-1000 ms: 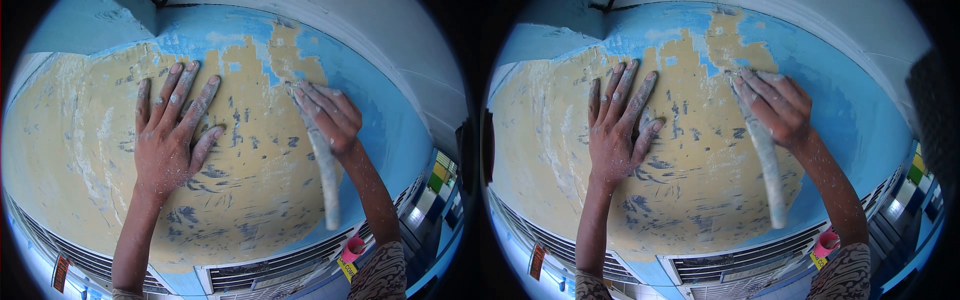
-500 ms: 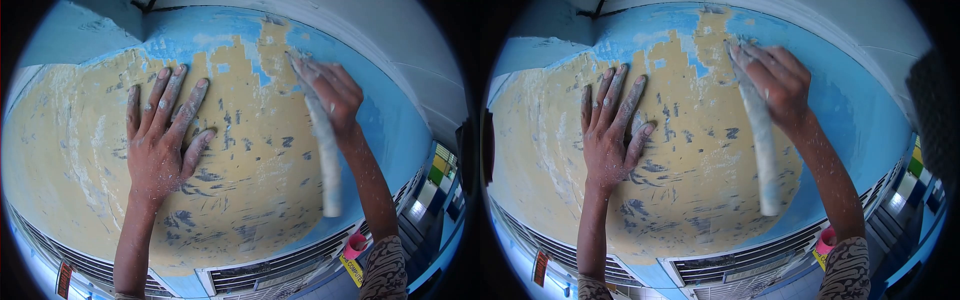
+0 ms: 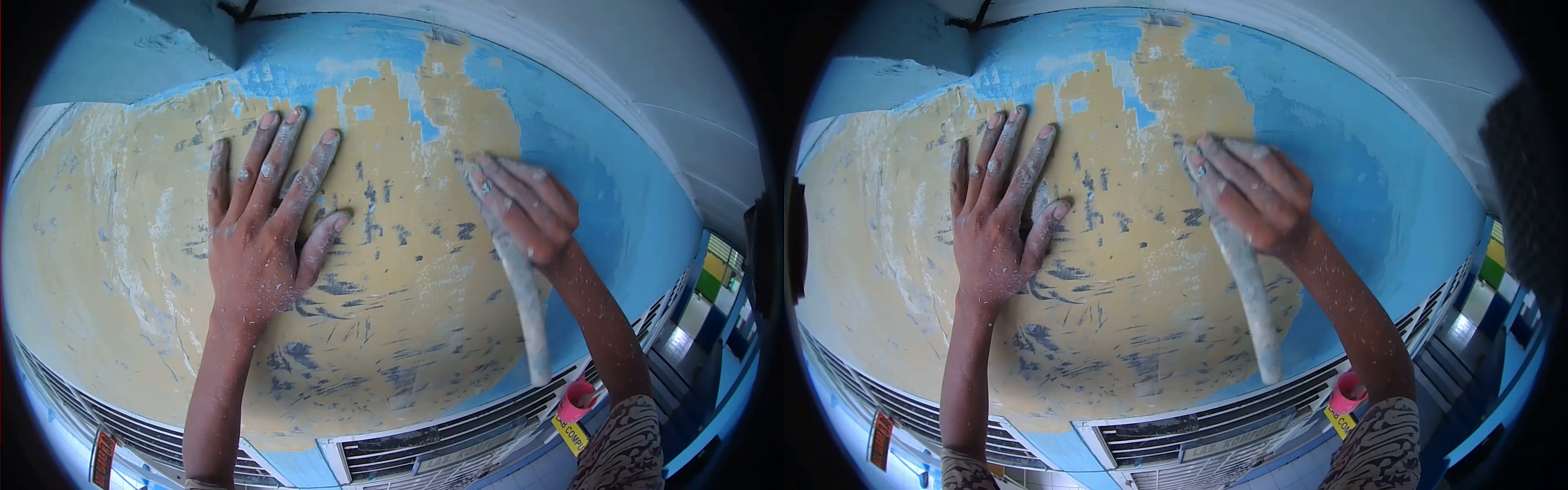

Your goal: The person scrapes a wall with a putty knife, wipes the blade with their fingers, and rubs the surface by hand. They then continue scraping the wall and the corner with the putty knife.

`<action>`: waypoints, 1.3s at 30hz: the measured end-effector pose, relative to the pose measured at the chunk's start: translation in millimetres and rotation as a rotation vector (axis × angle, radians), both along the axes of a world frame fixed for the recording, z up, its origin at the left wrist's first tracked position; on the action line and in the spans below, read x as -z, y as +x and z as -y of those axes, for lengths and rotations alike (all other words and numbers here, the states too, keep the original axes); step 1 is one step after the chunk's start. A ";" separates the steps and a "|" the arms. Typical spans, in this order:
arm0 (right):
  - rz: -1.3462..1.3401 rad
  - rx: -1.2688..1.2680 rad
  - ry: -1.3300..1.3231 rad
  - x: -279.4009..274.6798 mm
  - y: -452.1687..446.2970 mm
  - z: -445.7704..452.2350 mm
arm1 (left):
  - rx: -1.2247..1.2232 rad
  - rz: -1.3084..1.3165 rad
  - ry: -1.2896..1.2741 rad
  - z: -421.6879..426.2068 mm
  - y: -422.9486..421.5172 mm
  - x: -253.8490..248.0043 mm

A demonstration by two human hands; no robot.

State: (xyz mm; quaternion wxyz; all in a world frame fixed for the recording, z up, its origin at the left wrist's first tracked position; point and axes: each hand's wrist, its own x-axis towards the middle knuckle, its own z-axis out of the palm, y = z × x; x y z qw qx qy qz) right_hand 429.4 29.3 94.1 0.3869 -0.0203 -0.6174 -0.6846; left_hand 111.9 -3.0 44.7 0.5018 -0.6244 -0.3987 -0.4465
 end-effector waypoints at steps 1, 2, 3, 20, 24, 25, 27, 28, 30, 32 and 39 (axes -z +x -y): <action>-0.003 -0.001 0.004 -14.4 -0.4 -0.9 | -0.002 -0.002 -0.004 -0.2 0.1 0.6; -0.041 -0.028 0.003 -42.5 -0.4 -1.8 | -0.003 -0.006 -0.005 -0.7 1.1 -0.4; -0.081 -0.054 -0.002 -59.6 0.4 0.1 | -0.003 -0.013 -0.002 -0.6 2.0 -1.2; 0.042 0.052 0.057 -66.2 1.9 9.8 | 0.025 0.023 -0.024 2.8 4.0 0.3; -0.054 0.026 0.094 -72.5 -13.6 4.4 | -0.023 0.002 -0.018 0.5 4.0 0.6; -0.053 0.028 0.088 -67.1 -12.0 2.1 | 0.000 0.015 -0.026 1.1 4.7 0.8; 0.054 0.027 0.138 -65.3 -11.0 -1.9 | 0.015 0.036 -0.021 1.8 3.3 0.4; 0.059 0.023 0.140 -73.1 -12.3 0.1 | 0.015 0.033 -0.018 1.4 3.2 1.0; -0.080 -0.007 -0.030 -90.2 -12.6 7.3 | 0.015 0.015 -0.017 0.6 3.8 -0.5; -0.073 0.010 0.015 -85.0 -18.7 8.4 | 0.024 0.023 -0.015 0.7 3.4 0.6; 0.041 -0.070 -0.056 -77.7 -28.0 6.8 | -0.011 -0.004 -0.012 0.0 2.7 -1.5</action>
